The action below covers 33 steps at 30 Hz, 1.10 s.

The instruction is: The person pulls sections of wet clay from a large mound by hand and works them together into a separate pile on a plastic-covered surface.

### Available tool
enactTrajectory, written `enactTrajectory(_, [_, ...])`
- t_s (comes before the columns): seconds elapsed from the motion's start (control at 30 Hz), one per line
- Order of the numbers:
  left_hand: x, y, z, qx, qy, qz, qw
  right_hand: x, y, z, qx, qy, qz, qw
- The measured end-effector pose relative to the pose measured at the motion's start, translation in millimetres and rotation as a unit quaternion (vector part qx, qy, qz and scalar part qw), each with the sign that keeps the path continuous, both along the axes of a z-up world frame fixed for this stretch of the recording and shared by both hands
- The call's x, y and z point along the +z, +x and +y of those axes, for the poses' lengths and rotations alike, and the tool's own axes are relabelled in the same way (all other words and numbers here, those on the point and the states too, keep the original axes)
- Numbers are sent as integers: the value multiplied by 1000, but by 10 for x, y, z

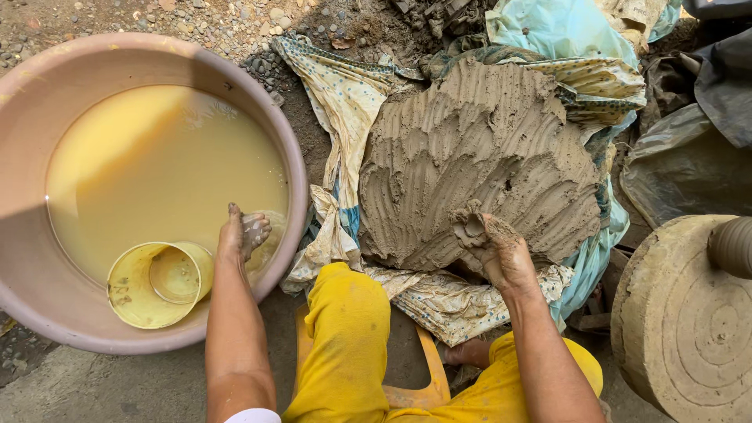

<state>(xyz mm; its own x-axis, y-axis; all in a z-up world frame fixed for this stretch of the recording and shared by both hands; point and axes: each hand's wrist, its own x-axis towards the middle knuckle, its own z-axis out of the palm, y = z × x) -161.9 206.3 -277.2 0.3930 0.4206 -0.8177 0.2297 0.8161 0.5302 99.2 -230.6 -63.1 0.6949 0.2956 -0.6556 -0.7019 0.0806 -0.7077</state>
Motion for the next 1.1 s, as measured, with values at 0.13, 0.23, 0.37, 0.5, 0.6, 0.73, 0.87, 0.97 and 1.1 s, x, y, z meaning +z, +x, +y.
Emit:
enactTrajectory(0.13, [983, 910, -193, -216, 114, -82, 966, -99, 21, 91, -31, 87, -12, 996])
enactTrajectory(0.23, [1860, 1707, -889, -367, 121, -170, 907, -223, 40, 142, -31, 128, 14, 991])
enactTrajectory(0.37, [2542, 2287, -1892, -524, 136, -213, 813, -445, 76, 126, -33, 188, 8, 982])
enactTrajectory(0.5, [2673, 2378, -2218, -661, 385, -75, 640, -416, 91, 29, -12, 234, -17, 972])
enactTrajectory(0.6, [2343, 2341, -2230, -536, 356, -236, 728, -156, 83, 3, -33, 183, 17, 982])
enactTrajectory(0.73, [2053, 2274, -2372, -525, 452, -208, 691, 172, 13, -58, 40, 184, -38, 981])
enactTrajectory(0.87, [2188, 2221, -2387, -304, -152, -246, 908, 147, -2, -72, 71, 166, -69, 981])
enactTrajectory(0.97, [2114, 2155, -2473, -327, -142, -267, 895, -41, -35, -96, 80, 47, -125, 988])
enactTrajectory(1.1, [1987, 2132, -2531, -370, -75, -263, 888, -259, -42, -180, 70, -160, -70, 982])
